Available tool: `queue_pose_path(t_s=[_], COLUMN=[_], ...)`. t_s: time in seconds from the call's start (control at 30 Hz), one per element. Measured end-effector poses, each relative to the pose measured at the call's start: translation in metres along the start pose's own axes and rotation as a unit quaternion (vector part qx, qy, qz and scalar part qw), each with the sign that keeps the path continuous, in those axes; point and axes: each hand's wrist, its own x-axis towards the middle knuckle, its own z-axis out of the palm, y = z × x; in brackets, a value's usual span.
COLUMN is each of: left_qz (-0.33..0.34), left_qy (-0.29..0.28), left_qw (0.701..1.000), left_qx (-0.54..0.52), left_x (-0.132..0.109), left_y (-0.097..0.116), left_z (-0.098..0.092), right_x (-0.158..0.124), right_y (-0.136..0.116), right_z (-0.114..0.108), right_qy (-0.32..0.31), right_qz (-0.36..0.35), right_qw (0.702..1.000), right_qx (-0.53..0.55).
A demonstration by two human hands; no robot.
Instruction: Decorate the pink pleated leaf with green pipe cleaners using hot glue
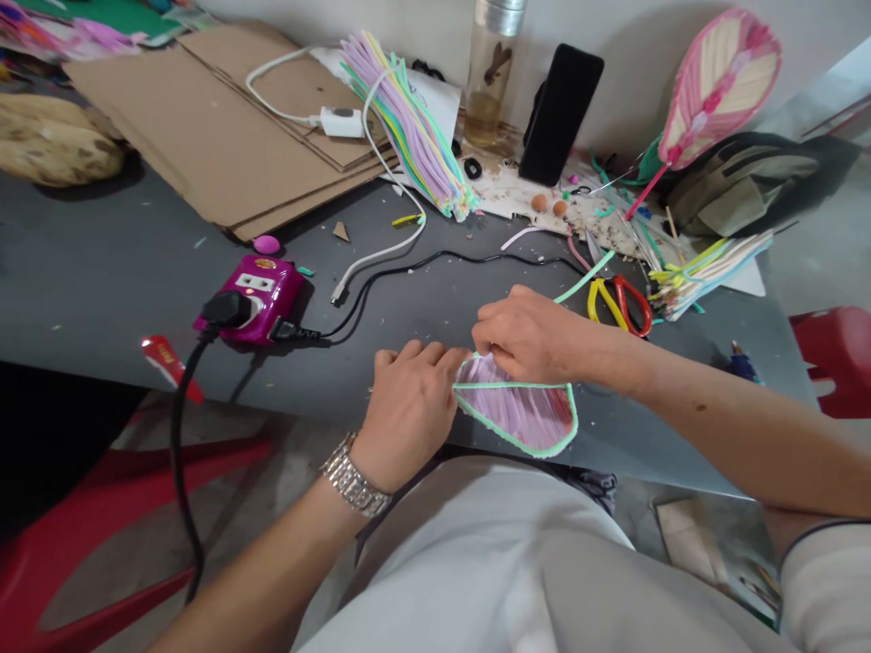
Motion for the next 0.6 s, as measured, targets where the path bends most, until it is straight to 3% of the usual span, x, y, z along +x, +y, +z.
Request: queue_pose_path(t_s=[0.33,0.6], left_qz=[0.005,0.014], left_qy=[0.003,0.002], left_qw=[1.0,1.0], left_qx=[0.009,0.006], left_x=[0.0,-0.001], left_y=[0.001,-0.001], left_z=[0.0,-0.001], right_x=[0.005,0.015], right_y=[0.011,0.027], right_z=[0.005,0.021], right_qy=[-0.003,0.03], right_qz=[0.032,0.065], right_qw=[0.999,0.996], right_qx=[0.014,0.052])
